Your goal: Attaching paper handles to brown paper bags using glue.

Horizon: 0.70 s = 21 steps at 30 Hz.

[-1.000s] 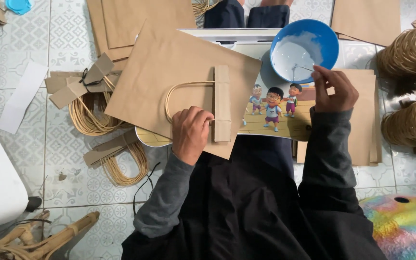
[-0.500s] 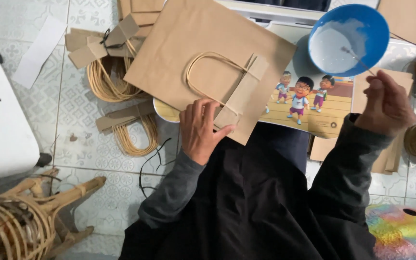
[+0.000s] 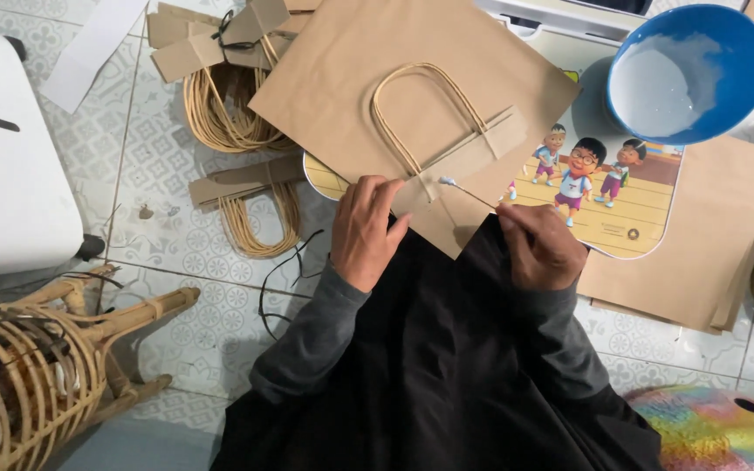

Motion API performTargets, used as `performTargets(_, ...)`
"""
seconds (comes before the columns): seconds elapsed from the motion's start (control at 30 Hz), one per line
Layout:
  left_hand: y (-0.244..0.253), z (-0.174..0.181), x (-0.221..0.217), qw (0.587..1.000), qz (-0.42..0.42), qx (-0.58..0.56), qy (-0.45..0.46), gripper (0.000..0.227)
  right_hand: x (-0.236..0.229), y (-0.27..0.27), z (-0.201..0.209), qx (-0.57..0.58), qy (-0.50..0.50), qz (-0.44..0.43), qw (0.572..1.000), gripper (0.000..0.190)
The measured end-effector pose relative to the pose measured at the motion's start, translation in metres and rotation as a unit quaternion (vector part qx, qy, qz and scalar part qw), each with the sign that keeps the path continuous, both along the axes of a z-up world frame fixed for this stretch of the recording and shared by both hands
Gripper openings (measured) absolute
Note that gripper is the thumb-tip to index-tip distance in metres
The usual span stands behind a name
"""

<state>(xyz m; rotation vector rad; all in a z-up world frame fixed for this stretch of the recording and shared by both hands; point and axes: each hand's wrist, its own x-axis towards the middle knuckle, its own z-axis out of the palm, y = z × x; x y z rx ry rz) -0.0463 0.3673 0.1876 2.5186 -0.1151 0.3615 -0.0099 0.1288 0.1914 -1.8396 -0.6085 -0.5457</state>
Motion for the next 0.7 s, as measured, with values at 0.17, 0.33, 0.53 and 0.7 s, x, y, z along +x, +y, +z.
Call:
performTargets(0.17,0.001,-0.002,-0.001,1.0,-0.003,-0.012,-0.02,0.048,0.024,-0.012,-0.014,-0.014,-0.062,-0.046,0.997,0.019)
performTargets(0.33,0.002,-0.004,-0.001,0.999,-0.001,-0.016,-0.029,0.046,0.038,-0.02,-0.006,-0.034,-0.115,-0.102,0.988,0.014)
performTargets(0.53,0.0,0.001,-0.003,0.999,0.011,-0.005,-0.033,0.048,-0.003,0.029,0.004,-0.062,-0.13,-0.064,0.987,0.011)
performTargets(0.7,-0.001,-0.001,-0.003,0.999,0.011,-0.009,-0.029,0.047,-0.011,0.029,0.004,-0.008,-0.052,0.018,0.998,0.024)
